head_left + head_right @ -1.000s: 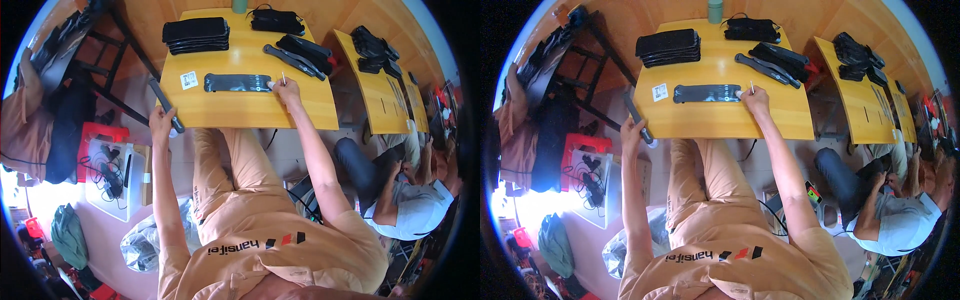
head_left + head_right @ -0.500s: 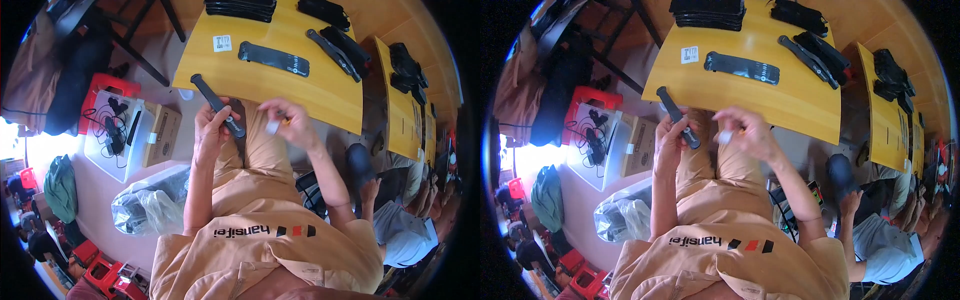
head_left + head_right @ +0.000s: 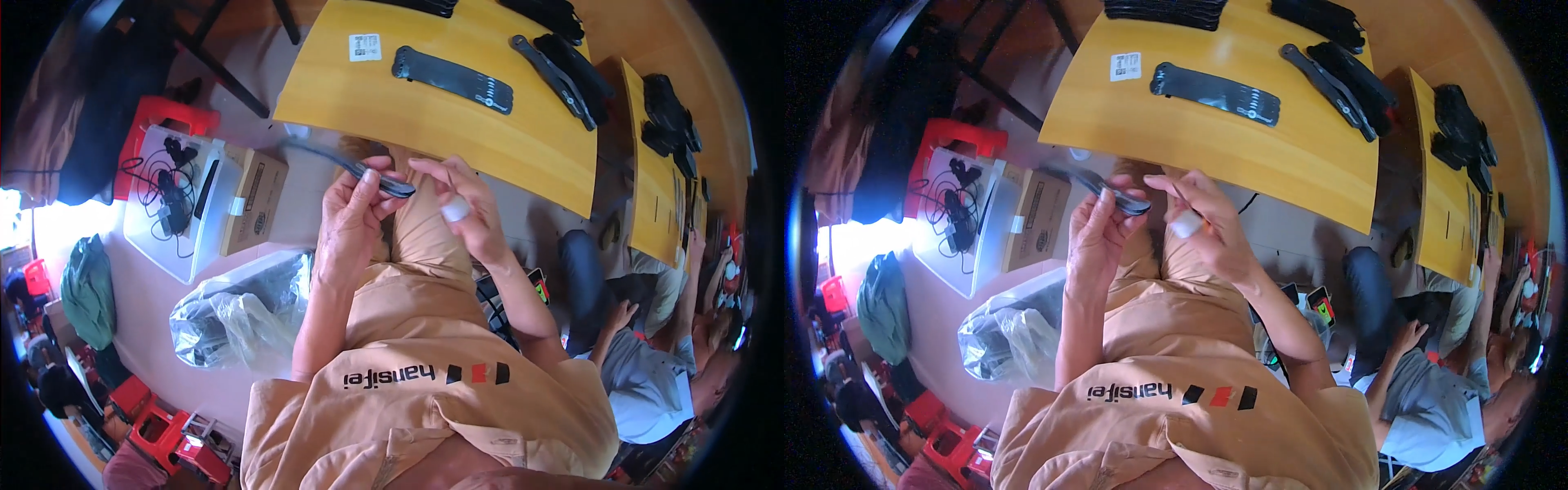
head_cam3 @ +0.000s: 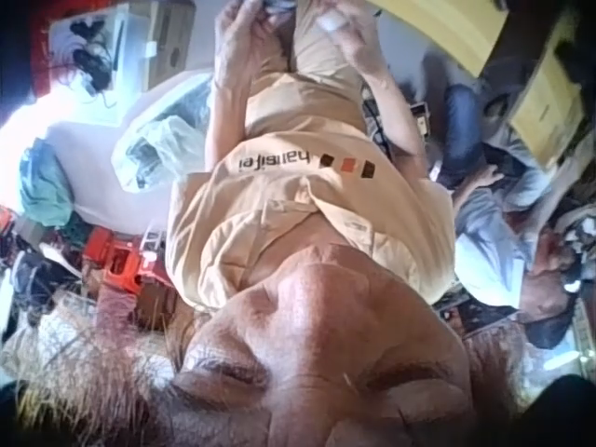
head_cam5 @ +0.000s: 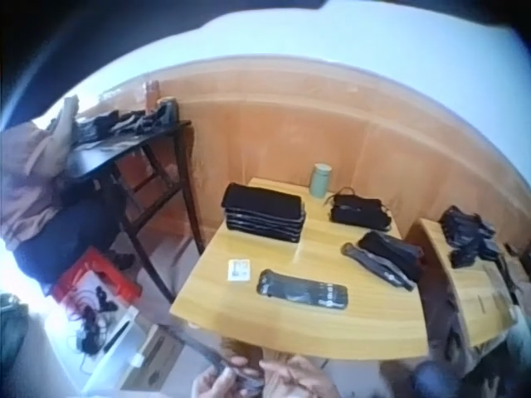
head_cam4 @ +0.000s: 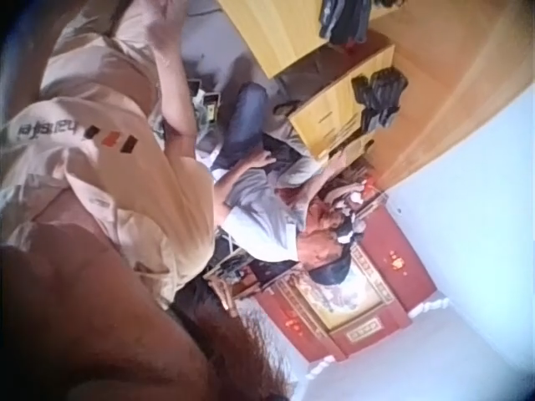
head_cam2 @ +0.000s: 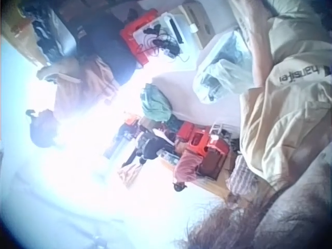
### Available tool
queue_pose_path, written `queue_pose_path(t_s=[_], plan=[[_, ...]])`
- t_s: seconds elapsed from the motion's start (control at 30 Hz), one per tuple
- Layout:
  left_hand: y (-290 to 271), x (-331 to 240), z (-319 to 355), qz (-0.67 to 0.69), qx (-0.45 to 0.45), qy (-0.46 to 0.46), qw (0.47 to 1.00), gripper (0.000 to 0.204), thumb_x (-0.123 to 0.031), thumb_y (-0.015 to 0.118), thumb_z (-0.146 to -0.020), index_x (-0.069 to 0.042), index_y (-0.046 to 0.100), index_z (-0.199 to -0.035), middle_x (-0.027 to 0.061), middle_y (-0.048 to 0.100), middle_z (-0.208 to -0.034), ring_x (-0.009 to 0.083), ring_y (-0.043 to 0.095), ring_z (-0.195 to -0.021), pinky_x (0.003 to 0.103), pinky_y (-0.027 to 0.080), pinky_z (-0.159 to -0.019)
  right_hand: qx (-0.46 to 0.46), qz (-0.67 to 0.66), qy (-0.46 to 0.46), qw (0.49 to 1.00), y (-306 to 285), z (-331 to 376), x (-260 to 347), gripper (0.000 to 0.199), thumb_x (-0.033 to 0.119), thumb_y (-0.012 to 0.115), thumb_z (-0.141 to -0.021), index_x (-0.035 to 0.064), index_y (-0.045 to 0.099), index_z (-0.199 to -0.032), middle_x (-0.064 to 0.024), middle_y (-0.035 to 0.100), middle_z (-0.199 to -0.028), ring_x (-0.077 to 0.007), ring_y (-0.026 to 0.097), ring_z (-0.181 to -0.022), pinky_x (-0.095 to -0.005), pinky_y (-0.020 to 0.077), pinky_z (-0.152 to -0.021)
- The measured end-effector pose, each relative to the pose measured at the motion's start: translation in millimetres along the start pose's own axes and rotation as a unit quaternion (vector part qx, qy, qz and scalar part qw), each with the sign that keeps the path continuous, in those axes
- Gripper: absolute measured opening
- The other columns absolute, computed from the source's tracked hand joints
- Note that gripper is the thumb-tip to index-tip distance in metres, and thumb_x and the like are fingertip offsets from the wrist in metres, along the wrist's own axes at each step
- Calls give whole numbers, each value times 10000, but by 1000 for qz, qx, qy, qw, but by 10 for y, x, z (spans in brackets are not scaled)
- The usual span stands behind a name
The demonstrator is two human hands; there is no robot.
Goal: Assembling plastic fasteners into rubber bag handles using a small screwdriver-like tool.
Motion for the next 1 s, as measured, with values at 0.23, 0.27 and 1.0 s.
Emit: queue_pose_path(t_s=[0.23, 0.27, 1.0], plan=[[-35, -70, 9, 5, -14, 9, 1000, 309, -171, 488, -890, 46, 467, -1109, 114, 603, -903, 156, 624, -784, 241, 539, -693, 87, -14, 169, 982, 31, 122, 94, 413, 25, 481, -786, 66, 500, -1196, -112, 579, -834, -178, 531, -636, -231, 409, -589], [-28, -69, 10, 8, -16, 8, 1000, 315, -172, 488, -890, 47, 465, -1116, 112, 603, -903, 156, 624, -783, 240, 540, -690, 86, 10, 159, 984, 50, 111, 122, 452, -5, 472, -772, 78, 482, -1216, -141, 609, -917, -210, 585, -676, -247, 450, -615], [-10, -5, 4, 8, -15, 3, 1000, 297, -182, 498, -887, 22, 491, -1102, 77, 601, -899, 107, 608, -761, 210, 532, -672, 137, 30, 155, 978, 105, 99, 94, 532, -102, 431, -714, 110, 507, -1197, -133, 572, -1083, -270, 628, -819, -320, 511, -695]])
Point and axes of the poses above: each hand's wrist, its own z-axis away from the middle knuckle, its own y-axis out of the palm, x = y × z, the point moved 5 cm from there along -z, towards the middle knuckle
